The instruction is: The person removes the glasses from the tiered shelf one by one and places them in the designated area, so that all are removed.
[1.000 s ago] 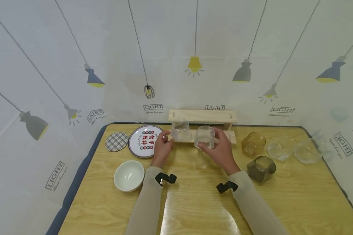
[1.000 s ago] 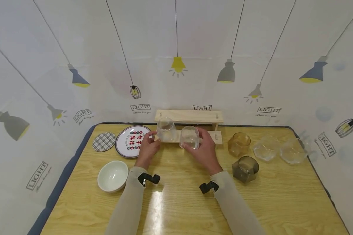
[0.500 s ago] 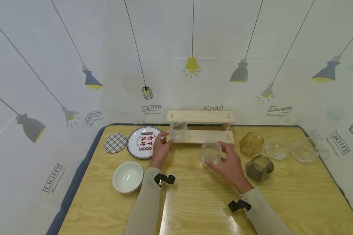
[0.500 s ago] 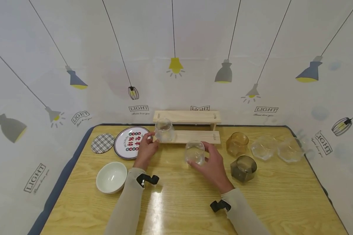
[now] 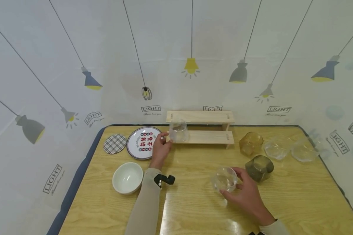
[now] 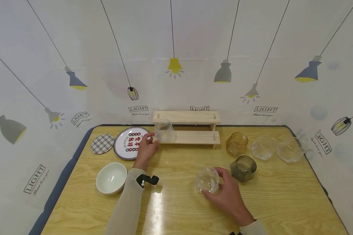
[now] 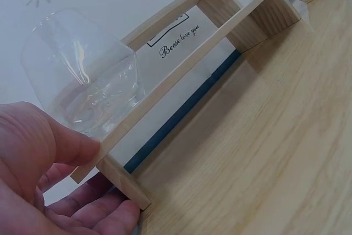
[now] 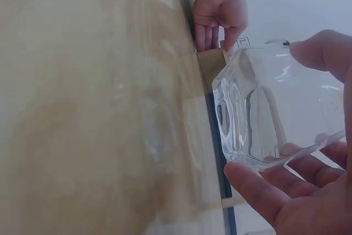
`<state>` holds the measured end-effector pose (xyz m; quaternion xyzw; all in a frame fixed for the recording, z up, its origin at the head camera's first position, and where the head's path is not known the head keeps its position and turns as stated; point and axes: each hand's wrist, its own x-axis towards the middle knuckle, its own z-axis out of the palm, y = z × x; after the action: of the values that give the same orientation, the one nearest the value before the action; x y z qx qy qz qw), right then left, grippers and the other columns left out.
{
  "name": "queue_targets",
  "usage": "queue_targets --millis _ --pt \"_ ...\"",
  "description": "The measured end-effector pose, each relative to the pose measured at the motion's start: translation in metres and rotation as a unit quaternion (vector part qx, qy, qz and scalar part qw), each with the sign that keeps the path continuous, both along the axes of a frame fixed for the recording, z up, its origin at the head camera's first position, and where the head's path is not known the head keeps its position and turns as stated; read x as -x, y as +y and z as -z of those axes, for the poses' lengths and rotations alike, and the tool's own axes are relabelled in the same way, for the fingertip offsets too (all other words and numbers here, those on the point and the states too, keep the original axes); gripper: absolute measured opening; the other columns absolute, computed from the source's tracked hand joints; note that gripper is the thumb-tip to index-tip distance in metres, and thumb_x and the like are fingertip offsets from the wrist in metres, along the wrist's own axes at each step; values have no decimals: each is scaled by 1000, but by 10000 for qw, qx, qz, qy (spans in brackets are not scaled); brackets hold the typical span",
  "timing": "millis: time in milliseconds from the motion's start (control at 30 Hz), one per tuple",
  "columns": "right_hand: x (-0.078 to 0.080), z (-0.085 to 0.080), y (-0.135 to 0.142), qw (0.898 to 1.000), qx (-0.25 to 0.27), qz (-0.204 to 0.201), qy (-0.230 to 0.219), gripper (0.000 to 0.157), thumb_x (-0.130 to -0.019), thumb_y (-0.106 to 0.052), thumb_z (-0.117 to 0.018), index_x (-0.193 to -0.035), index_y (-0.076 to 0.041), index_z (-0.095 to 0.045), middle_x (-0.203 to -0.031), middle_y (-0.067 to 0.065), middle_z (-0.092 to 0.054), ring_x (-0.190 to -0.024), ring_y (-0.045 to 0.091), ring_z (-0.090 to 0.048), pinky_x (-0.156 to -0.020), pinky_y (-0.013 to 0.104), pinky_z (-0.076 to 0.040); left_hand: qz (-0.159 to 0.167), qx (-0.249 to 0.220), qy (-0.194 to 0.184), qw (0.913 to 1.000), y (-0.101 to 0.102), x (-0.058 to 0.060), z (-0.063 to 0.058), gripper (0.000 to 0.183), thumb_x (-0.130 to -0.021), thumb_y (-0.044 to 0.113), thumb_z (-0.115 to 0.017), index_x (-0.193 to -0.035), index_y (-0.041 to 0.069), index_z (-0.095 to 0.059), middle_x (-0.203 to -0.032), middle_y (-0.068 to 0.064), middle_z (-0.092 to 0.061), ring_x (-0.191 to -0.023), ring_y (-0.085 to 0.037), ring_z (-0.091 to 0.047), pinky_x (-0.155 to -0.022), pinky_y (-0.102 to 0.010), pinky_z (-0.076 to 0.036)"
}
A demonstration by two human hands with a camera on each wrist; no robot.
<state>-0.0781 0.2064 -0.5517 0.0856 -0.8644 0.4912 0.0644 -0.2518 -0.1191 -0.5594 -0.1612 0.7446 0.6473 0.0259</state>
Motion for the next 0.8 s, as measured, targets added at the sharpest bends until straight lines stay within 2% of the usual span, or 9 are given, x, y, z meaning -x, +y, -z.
queue_targets --millis 133,233,300,433,633,800 --pt "-20 -1 14 9998 -122 171 67 81 -74 -14 -97 -140 -3 -51 -135 13 -63 -121 17 -63 -80 32 -64 -83 -9 -27 10000 -1 -1 0 38 -99 15 -69 -136 23 -61 -142 -13 -60 -113 -24 -62 -89 -34 -54" --pt "-36 -4 27 9986 -252 466 -59 84 -75 -14 -97 -143 -5 -50 -136 13 -62 -117 -2 -59 -79 26 -63 -56 -11 -6 10000 -1 -1 2 38 -100 14 -69 -136 22 -61 -140 -13 -60 -112 -23 -61 -89 -34 -54" --pt "-46 -5 36 9974 -200 669 -166 85 -75 -12 -97 -144 -5 -48 -136 13 -60 -113 -10 -57 -79 24 -63 -11 -8 18 10000 0 -2 3 38 -100 15 -69 -136 21 -61 -137 -13 -62 -110 -23 -61 -87 -33 -53" --pt "-58 -8 53 9938 23 1102 -155 85 -74 -3 -95 -144 -3 -48 -133 6 -60 -109 -13 -60 -77 21 -62 -44 18 58 10000 0 -2 3 39 -99 15 -70 -136 22 -61 -133 -12 -63 -107 -22 -62 -85 -32 -53" --pt "-61 -11 77 9842 280 1737 208 86 -69 14 -91 -143 0 -49 -127 -17 -62 -105 -10 -65 -77 15 -60 -90 -34 20 10000 -3 -1 2 39 -99 15 -69 -137 23 -61 -137 -12 -62 -110 -23 -62 -87 -33 -53" --pt "-61 -16 102 9689 364 2442 148 84 -73 16 -87 -145 -7 -52 -127 -20 -62 -107 -10 -63 -77 9 -56 -53 -31 -20 10000 0 0 1 39 -99 15 -69 -136 24 -62 -133 -11 -62 -108 -22 -60 -84 -31 -52"
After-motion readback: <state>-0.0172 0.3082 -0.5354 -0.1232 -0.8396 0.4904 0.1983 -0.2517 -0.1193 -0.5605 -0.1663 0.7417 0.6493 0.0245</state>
